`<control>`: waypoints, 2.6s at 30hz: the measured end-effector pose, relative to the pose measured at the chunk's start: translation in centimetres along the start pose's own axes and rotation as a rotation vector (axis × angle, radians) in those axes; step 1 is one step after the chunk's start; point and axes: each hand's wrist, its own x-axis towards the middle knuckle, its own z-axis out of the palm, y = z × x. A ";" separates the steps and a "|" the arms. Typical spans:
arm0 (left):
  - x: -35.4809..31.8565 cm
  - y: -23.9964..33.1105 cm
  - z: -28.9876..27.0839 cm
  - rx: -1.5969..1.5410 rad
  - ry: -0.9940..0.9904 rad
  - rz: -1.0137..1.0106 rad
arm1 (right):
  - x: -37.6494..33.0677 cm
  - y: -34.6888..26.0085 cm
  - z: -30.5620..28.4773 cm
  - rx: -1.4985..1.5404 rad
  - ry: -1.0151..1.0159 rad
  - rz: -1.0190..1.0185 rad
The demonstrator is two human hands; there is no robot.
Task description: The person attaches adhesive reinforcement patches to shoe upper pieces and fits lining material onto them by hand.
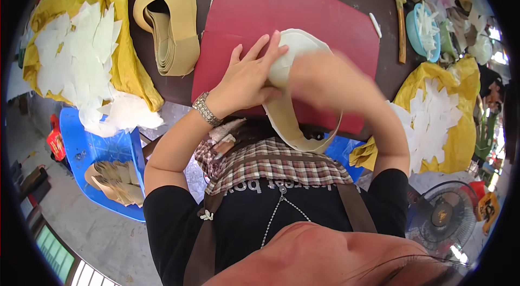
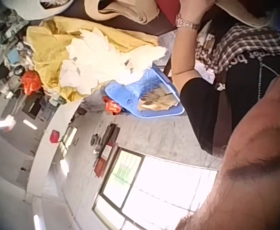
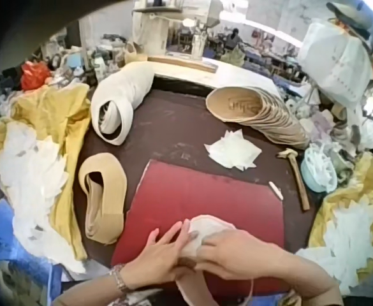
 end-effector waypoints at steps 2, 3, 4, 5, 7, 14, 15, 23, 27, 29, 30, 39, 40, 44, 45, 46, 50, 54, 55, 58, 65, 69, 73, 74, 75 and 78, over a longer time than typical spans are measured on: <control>0.1 0.2 -0.1 -0.070 -0.015 -0.040 | 1.9 4.4 -0.2 0.085 -0.082 0.153; 0.1 0.1 -0.1 -0.112 0.010 -0.055 | 2.8 6.1 -0.2 0.170 -0.167 0.296; 0.2 0.0 0.0 -0.148 0.035 -0.069 | 3.1 7.0 -0.1 0.257 -0.244 0.437; 0.2 -0.1 0.2 -0.142 0.030 -0.066 | 3.2 7.3 0.1 0.259 -0.237 0.440; -0.5 0.0 0.7 -0.125 0.169 -0.045 | 3.5 7.5 0.7 0.343 -0.235 0.466; -1.9 -0.4 1.8 0.261 0.040 0.289 | 4.3 7.0 1.7 0.216 -0.182 0.488; -1.2 0.0 0.6 0.292 -0.020 0.265 | 4.5 6.8 1.4 0.184 -0.188 0.571; 1.4 1.1 -0.8 0.458 -0.211 0.303 | -0.6 5.7 -0.7 0.271 -0.420 0.593; 2.3 1.3 -0.6 0.527 -0.226 0.340 | -3.1 4.5 0.7 0.254 -0.100 0.705; 2.9 1.6 -0.4 0.584 -0.280 0.311 | -3.4 4.1 1.0 0.254 -0.073 0.781; 3.2 1.9 -0.4 0.586 -0.284 0.320 | -3.5 4.2 1.5 0.256 -0.067 0.789; 4.7 1.3 -1.1 0.633 -0.277 0.325 | -3.9 4.2 3.0 0.154 0.064 0.868; 4.9 1.1 -1.2 0.635 -0.279 0.329 | -3.9 4.3 2.9 0.138 0.015 0.879; 4.9 0.2 -1.0 0.564 -0.244 0.452 | -6.2 4.5 1.7 0.308 -0.118 0.798; 4.6 0.3 -1.1 0.537 -0.235 0.540 | -6.5 4.1 1.7 0.280 -0.106 0.806; 4.5 0.7 -1.2 0.542 -0.235 0.546 | -6.6 3.7 2.0 0.278 -0.099 0.809; 5.3 4.1 -0.7 0.803 -0.347 0.362 | -6.6 2.2 3.1 0.101 -0.021 0.861; 7.7 7.5 0.1 1.096 -0.485 0.165 | -7.3 1.8 4.1 -0.001 0.039 0.815; 8.0 7.5 -1.3 0.874 -0.353 0.292 | -7.8 1.9 4.0 -0.035 0.076 0.747; 11.8 5.4 -3.9 0.231 -0.213 0.295 | -8.5 1.3 0.1 -0.029 0.013 0.315; 9.0 4.0 -1.8 -0.424 -0.120 -0.051 | -5.9 1.0 -2.1 -0.623 0.209 -0.109; 5.1 1.8 1.6 -0.519 0.314 -0.366 | -4.7 1.8 -2.6 -0.471 0.434 0.019; 1.7 3.8 0.9 -0.395 0.165 -0.364 | -5.7 2.1 0.9 0.349 0.786 0.427; 2.1 4.2 -0.3 -0.231 0.169 -0.443 | -5.6 2.0 2.0 0.812 0.873 0.660; 3.2 4.4 -1.5 -0.211 0.308 -0.358 | -4.8 2.2 3.1 0.855 0.897 0.728; 7.6 2.1 -3.1 0.009 0.553 -0.197 | 0.4 0.8 5.3 0.768 0.951 0.806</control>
